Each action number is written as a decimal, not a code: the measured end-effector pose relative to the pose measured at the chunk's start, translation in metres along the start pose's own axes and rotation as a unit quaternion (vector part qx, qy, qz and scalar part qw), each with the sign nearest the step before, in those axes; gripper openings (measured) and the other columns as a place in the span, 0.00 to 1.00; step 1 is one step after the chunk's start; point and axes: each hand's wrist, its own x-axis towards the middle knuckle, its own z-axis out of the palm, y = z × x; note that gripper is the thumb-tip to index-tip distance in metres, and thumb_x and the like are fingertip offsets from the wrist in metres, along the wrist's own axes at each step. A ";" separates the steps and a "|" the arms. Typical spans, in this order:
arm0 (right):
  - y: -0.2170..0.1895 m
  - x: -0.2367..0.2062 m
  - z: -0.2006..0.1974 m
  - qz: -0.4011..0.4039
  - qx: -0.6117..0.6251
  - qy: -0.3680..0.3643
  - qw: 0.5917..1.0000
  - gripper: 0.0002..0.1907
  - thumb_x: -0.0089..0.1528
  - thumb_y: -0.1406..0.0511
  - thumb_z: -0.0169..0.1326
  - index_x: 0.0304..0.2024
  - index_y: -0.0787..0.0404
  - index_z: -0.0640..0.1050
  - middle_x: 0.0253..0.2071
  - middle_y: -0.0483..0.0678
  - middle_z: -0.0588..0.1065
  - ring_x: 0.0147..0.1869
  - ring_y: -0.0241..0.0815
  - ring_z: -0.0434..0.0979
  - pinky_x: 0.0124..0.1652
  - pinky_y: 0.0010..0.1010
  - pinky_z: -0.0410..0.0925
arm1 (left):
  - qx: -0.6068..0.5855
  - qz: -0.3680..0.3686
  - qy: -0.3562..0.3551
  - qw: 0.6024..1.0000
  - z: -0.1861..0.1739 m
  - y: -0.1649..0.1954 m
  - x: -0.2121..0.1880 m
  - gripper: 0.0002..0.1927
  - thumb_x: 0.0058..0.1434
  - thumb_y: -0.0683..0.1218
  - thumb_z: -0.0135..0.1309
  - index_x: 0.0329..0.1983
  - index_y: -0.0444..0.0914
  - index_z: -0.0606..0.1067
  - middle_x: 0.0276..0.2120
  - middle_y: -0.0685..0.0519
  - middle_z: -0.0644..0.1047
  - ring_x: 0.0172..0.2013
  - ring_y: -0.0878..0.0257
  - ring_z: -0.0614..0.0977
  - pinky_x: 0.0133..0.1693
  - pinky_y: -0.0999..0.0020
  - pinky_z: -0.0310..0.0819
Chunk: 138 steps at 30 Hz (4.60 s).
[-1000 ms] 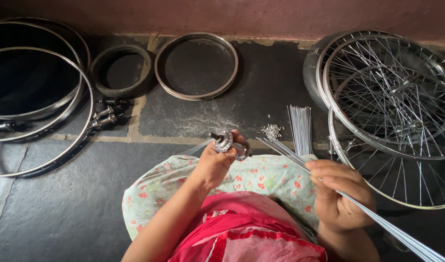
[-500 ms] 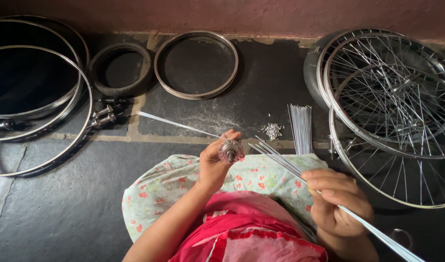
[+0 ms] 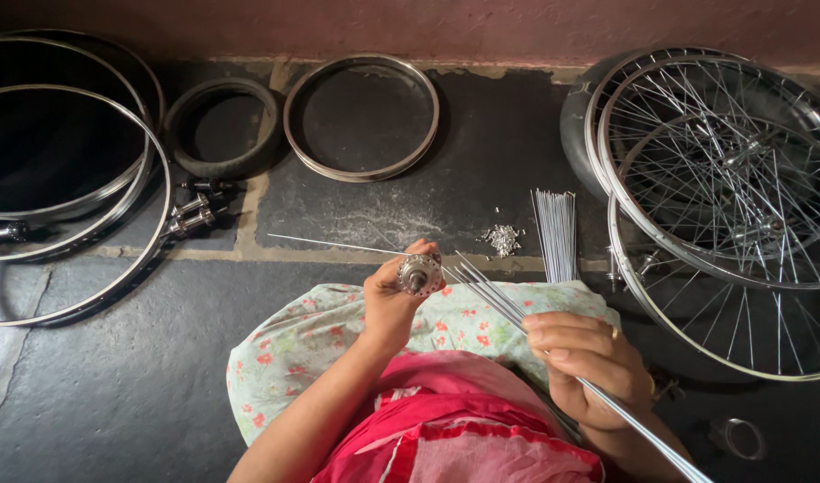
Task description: The person inserts metal spokes into the hub of a bicycle wheel and then attaches the spokes to the rim. They work with the hub, spokes, and rim, using their hands to thread and secure the components.
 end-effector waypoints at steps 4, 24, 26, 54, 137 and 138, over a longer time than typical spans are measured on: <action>0.003 0.002 0.002 -0.007 0.026 -0.022 0.999 0.13 0.64 0.75 0.54 0.47 0.62 0.67 0.41 0.55 0.77 0.46 0.54 0.85 0.45 0.39 0.81 | 0.006 -0.001 0.002 1.000 0.000 0.001 0.000 0.24 0.49 0.33 0.68 0.51 0.35 0.81 0.55 0.50 0.81 0.65 0.56 0.75 0.63 0.63 0.68; 0.019 0.023 0.022 -0.066 -0.078 -0.124 0.987 0.12 0.61 0.71 0.59 0.47 0.63 0.74 0.46 0.52 0.79 0.53 0.49 0.82 0.51 0.36 0.76 | 0.130 0.183 -0.021 0.974 0.002 -0.002 0.001 0.20 0.51 0.33 0.66 0.49 0.32 0.80 0.54 0.47 0.81 0.62 0.51 0.79 0.66 0.56 0.68; 0.024 0.028 0.028 -0.052 -0.123 -0.165 0.977 0.15 0.58 0.70 0.59 0.47 0.63 0.75 0.47 0.51 0.79 0.53 0.49 0.82 0.51 0.36 0.76 | 0.150 0.187 -0.011 0.971 0.002 0.001 0.002 0.20 0.51 0.33 0.66 0.49 0.32 0.80 0.55 0.46 0.81 0.63 0.51 0.79 0.66 0.57 0.68; 0.016 0.006 0.019 0.093 0.007 0.107 0.990 0.10 0.66 0.75 0.56 0.48 0.67 0.70 0.43 0.55 0.76 0.46 0.50 0.85 0.46 0.34 0.81 | -0.132 -0.069 0.028 0.988 -0.012 0.010 0.009 0.28 0.56 0.27 0.56 0.60 0.33 0.75 0.62 0.50 0.76 0.56 0.63 0.79 0.56 0.66 0.76; 0.085 -0.041 0.071 0.298 0.042 -0.178 0.937 0.07 0.59 0.70 0.62 0.38 0.66 0.79 0.35 0.53 0.80 0.37 0.48 0.83 0.35 0.35 0.73 | -0.009 0.142 -0.033 0.989 0.001 0.082 0.033 0.28 0.62 0.32 0.61 0.66 0.33 0.69 0.55 0.51 0.80 0.50 0.67 0.81 0.53 0.69 0.78; 0.083 -0.043 0.069 0.269 0.040 -0.175 0.946 0.06 0.60 0.70 0.61 0.38 0.66 0.79 0.37 0.53 0.80 0.38 0.48 0.83 0.36 0.36 0.73 | 0.042 0.155 -0.016 0.987 -0.001 0.082 0.033 0.28 0.62 0.32 0.62 0.66 0.33 0.70 0.53 0.50 0.80 0.50 0.67 0.80 0.53 0.69 0.77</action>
